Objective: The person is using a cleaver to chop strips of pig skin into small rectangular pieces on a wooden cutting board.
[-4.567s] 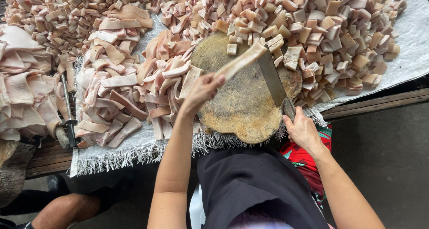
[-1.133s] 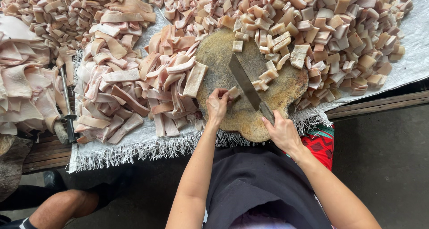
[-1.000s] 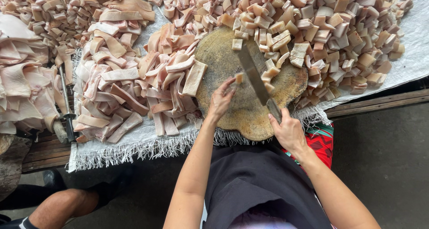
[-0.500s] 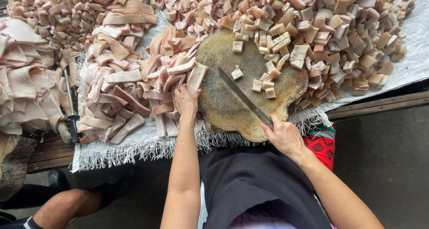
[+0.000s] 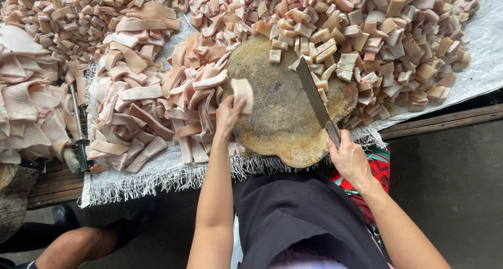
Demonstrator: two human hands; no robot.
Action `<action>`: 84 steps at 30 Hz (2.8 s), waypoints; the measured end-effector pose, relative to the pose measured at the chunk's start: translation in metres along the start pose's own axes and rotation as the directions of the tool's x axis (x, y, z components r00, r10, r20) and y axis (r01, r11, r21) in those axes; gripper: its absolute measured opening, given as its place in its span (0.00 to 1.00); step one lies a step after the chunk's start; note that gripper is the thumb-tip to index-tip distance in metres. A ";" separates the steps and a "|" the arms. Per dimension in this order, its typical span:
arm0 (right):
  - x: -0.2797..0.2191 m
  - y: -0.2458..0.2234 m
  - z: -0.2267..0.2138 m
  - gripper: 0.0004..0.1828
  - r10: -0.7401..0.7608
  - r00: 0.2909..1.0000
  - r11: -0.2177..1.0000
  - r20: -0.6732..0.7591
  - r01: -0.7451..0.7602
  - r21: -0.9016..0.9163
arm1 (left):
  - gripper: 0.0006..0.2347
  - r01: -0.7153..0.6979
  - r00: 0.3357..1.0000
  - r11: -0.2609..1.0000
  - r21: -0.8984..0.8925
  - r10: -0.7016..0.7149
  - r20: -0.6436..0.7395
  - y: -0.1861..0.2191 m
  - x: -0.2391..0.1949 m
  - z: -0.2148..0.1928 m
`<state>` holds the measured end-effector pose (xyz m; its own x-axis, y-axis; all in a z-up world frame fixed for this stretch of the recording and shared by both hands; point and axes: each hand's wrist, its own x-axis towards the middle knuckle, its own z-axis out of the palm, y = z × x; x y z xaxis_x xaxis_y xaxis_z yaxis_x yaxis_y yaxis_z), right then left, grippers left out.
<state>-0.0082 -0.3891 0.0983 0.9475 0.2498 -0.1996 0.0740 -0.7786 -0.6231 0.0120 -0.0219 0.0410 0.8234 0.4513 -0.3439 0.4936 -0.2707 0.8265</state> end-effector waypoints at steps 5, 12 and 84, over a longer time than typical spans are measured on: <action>0.006 0.005 -0.003 0.23 0.063 0.998 0.998 0.015 -0.063 -0.013 | 0.17 0.027 0.934 0.979 -0.204 0.049 0.355 0.023 -0.023 0.032; 0.001 0.001 -0.005 0.22 0.005 1.000 1.000 0.020 -0.006 0.031 | 0.13 -0.060 0.987 0.983 0.173 0.032 0.156 -0.005 -0.028 0.077; 0.010 -0.067 -0.043 0.20 -0.348 0.895 0.912 -0.278 0.392 0.119 | 0.12 -0.004 0.998 0.997 -0.078 0.009 0.069 0.002 -0.028 0.084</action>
<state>0.0100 -0.3592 0.1708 0.9088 0.3352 0.2483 0.4019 -0.5440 -0.7366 0.0137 -0.1059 0.0148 0.8453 0.3889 -0.3663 0.4673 -0.2057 0.8599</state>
